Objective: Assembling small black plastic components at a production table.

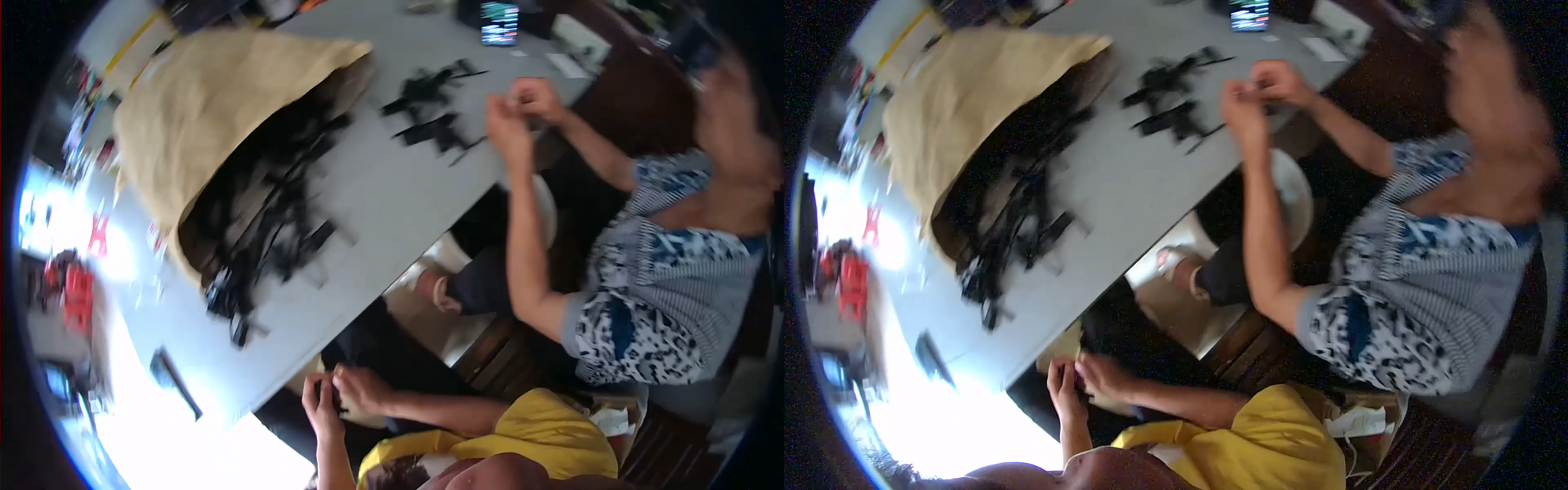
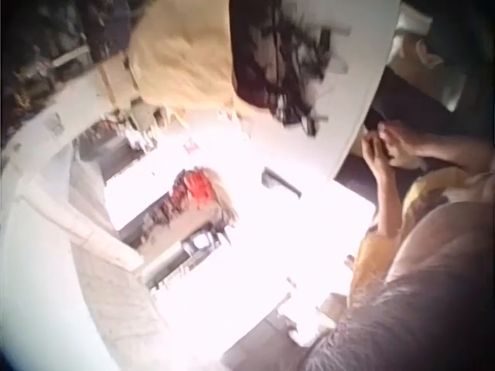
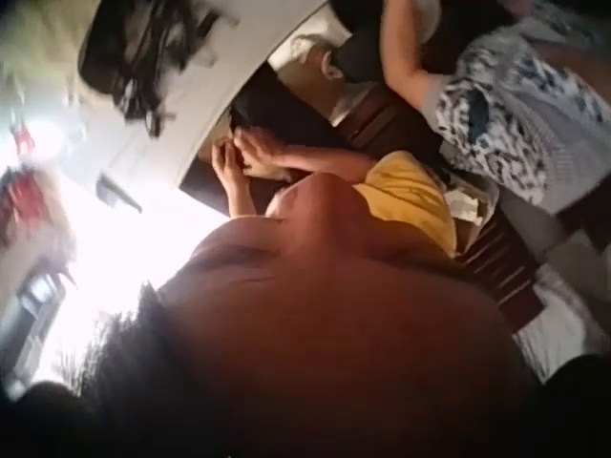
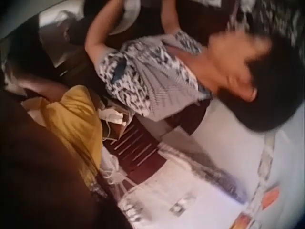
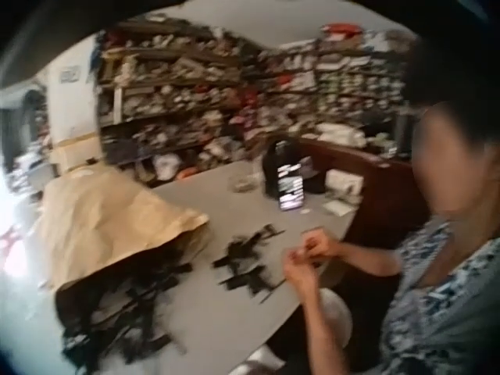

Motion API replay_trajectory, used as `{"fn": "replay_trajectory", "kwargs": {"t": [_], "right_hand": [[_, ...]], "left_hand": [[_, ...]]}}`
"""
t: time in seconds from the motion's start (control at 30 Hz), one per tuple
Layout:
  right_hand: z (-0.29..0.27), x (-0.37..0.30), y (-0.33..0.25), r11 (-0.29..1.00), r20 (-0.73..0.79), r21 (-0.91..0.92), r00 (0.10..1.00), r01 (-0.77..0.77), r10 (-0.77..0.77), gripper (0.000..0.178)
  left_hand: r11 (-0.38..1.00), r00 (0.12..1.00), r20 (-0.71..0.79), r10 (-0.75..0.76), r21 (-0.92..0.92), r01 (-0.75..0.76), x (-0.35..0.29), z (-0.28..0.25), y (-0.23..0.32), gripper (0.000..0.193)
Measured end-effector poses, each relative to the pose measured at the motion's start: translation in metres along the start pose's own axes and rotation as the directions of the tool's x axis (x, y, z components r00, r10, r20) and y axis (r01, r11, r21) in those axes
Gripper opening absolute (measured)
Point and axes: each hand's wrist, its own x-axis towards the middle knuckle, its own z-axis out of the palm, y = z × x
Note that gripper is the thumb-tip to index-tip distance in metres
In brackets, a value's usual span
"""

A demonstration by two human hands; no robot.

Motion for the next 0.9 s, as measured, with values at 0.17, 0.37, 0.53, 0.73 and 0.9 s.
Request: {"fn": "replay_trajectory", "kwargs": {"t": [0.17, 0.37, 0.53, 0.73, 0.9], "right_hand": [[-0.027, 0.003, -0.045, 0.885, -0.02, -0.374, 0.952, 0.276, -0.305, 0.041], [-0.085, 0.068, -0.099, 0.586, -0.146, -0.694, 0.716, 0.418, -0.683, 0.046], [-0.107, 0.134, -0.119, 0.485, -0.14, -0.844, 0.78, 0.227, -0.61, 0.039], [-0.11, 0.116, -0.108, 0.6, -0.195, -0.732, 0.743, 0.324, -0.64, 0.025], [-0.065, 0.047, -0.122, 0.966, 0.284, -0.04, 0.929, 0.257, -0.235, 0.016]], "left_hand": [[0.793, 0.926, 0.124, 0.356, 0.484, -0.37, 0.009, -0.023, 0.0, 0.017], [0.395, 0.862, 0.222, 0.455, 0.818, -0.419, 0.0, -0.04, 0.007, 0.05], [0.428, 0.85, 0.382, 0.363, 0.742, -0.516, -0.01, -0.037, 0.016, 0.046], [0.598, 0.797, 0.412, 0.442, 0.527, -0.604, -0.013, -0.026, 0.038, 0.038], [0.553, 0.643, 0.097, 0.76, 0.424, -0.718, -0.016, -0.037, 0.053, 0.034]]}}
